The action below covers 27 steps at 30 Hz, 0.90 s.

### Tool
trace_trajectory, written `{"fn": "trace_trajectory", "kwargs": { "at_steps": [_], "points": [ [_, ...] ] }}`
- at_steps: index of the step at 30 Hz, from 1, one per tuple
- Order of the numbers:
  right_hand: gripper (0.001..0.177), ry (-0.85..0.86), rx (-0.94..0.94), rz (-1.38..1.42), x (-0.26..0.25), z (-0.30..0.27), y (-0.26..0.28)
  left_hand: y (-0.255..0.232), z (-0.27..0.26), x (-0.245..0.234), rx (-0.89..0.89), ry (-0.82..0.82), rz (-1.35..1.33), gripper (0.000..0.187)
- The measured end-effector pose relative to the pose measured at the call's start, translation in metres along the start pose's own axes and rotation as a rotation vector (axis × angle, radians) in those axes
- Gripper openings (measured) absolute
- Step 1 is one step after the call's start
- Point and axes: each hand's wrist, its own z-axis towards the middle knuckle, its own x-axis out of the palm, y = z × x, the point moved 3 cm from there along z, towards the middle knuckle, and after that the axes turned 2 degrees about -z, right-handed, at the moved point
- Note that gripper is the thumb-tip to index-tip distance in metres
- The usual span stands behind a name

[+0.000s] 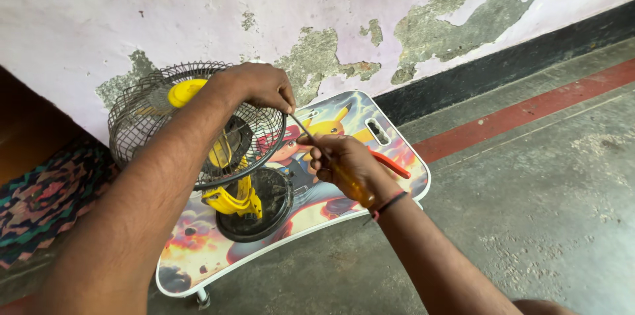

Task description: The person disassembles a yellow electric fan by removing the front grille, unscrewing the central nut, and detaching the fan blades. The person uses a screwdriver and pliers to loosen fasteners and separate components.

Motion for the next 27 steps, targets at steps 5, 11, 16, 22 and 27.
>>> {"fn": "trace_trajectory", "kwargs": {
  "at_steps": [5,11,16,22,27],
  "points": [
    [0.047,-0.203,0.106,0.198,-0.013,-0.048,-0.006,0.004,0.004,0.002,-0.021,-0.018,-0.025,0.032],
    [0.044,0.039,-0.086,0.047,-0.023,-0.063,-0.027,0.000,0.002,0.003,-0.073,-0.010,-0.095,0.028],
    [0.053,-0.082,-0.056,-0.028,-0.005,-0.071,-0.018,0.002,-0.005,-0.004,-0.081,-0.073,-0.075,0.030],
    [0.045,-0.286,-0.177,0.080,0.008,-0.081,-0.021,0.003,-0.010,-0.005,-0.099,-0.258,-0.016,0.033],
    [0.044,-0.251,-0.260,-0.111,-0.006,-0.079,-0.039,0.004,-0.013,-0.008,-0.296,-0.280,0.142,0.026]
  ]
}}
